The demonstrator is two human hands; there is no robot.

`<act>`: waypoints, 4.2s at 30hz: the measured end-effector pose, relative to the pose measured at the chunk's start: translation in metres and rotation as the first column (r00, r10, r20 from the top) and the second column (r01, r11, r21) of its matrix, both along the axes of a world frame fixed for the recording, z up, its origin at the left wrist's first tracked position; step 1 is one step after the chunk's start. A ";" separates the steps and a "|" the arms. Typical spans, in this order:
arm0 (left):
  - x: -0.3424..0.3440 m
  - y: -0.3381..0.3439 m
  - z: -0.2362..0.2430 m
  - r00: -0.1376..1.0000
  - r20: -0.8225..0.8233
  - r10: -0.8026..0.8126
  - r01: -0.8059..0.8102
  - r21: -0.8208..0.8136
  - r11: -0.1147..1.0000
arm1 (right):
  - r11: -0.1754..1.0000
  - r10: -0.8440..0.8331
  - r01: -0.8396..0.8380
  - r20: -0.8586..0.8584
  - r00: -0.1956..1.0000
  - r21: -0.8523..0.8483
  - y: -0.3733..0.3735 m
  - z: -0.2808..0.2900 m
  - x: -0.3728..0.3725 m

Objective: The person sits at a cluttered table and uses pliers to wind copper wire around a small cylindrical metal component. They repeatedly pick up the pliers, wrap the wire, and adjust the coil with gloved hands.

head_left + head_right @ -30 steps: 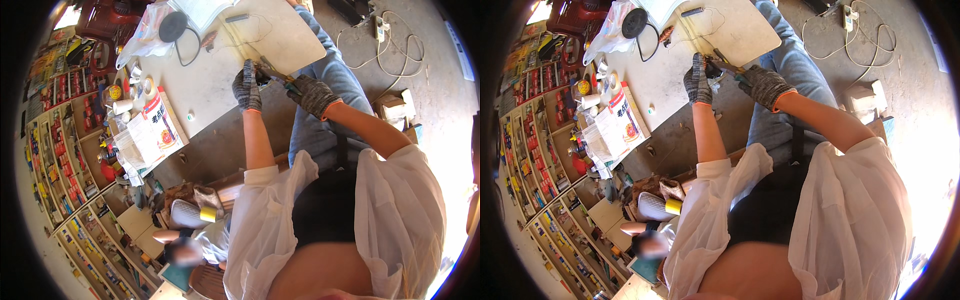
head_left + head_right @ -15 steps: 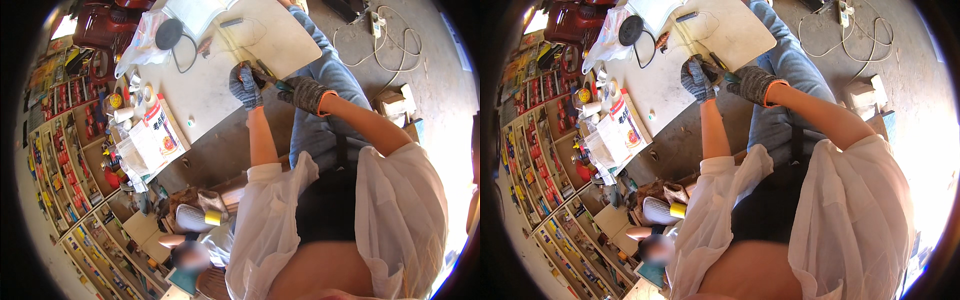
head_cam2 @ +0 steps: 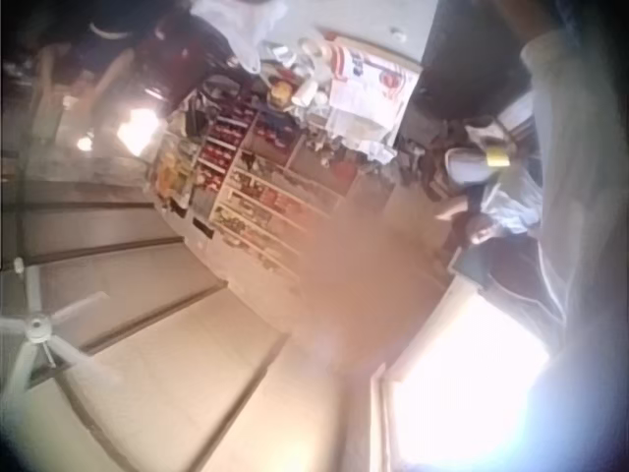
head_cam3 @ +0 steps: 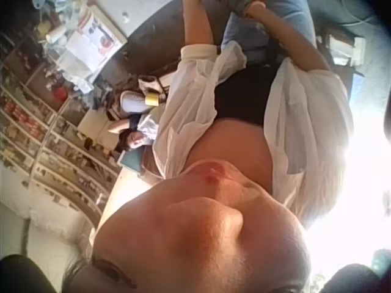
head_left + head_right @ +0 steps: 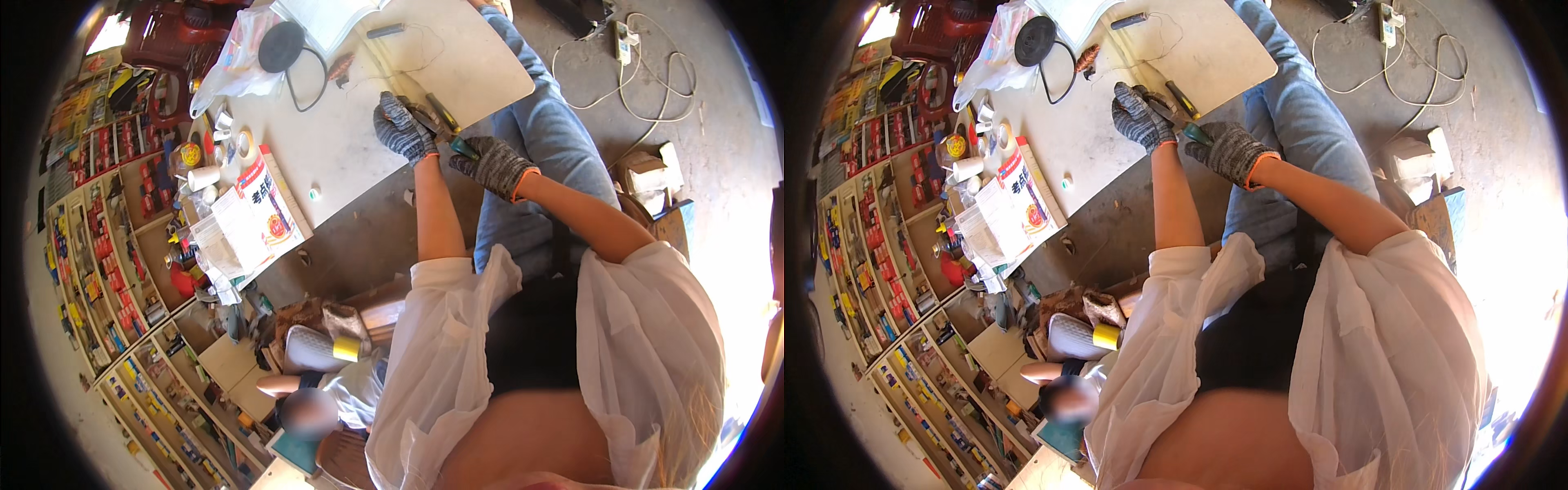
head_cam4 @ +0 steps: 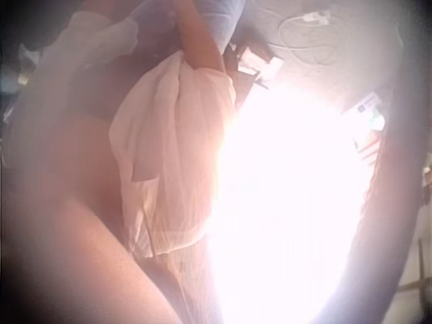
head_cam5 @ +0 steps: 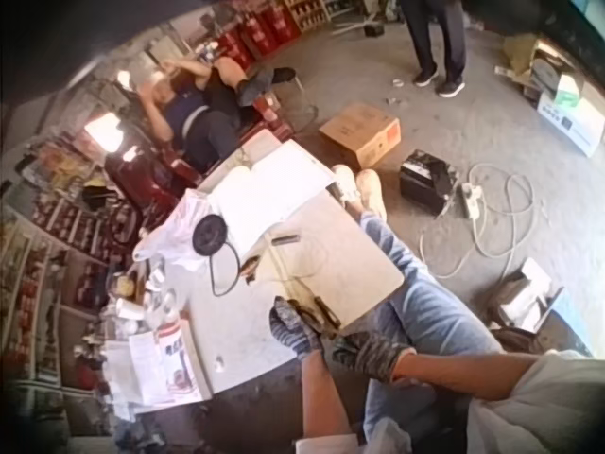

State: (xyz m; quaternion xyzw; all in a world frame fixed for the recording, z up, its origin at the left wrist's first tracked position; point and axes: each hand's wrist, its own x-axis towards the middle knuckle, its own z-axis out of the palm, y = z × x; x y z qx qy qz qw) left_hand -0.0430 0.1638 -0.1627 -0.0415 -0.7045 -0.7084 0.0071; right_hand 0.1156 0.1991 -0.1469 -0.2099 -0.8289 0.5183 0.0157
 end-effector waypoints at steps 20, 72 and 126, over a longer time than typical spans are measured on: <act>0.018 0.015 0.044 0.999 -0.033 -0.020 0.003 -0.431 0.903 | 0.953 -0.301 0.295 -0.148 0.942 -0.059 -0.028 -0.032 -0.006; 0.060 -0.046 0.118 0.888 -0.034 -0.459 0.314 0.774 0.549 | 0.999 -0.021 0.039 -0.553 0.833 0.021 -0.019 0.144 -0.004; 0.086 -0.059 0.196 0.519 -0.414 -0.748 0.360 -0.688 0.630 | 0.603 0.378 0.103 -0.397 0.836 0.791 0.044 0.214 0.050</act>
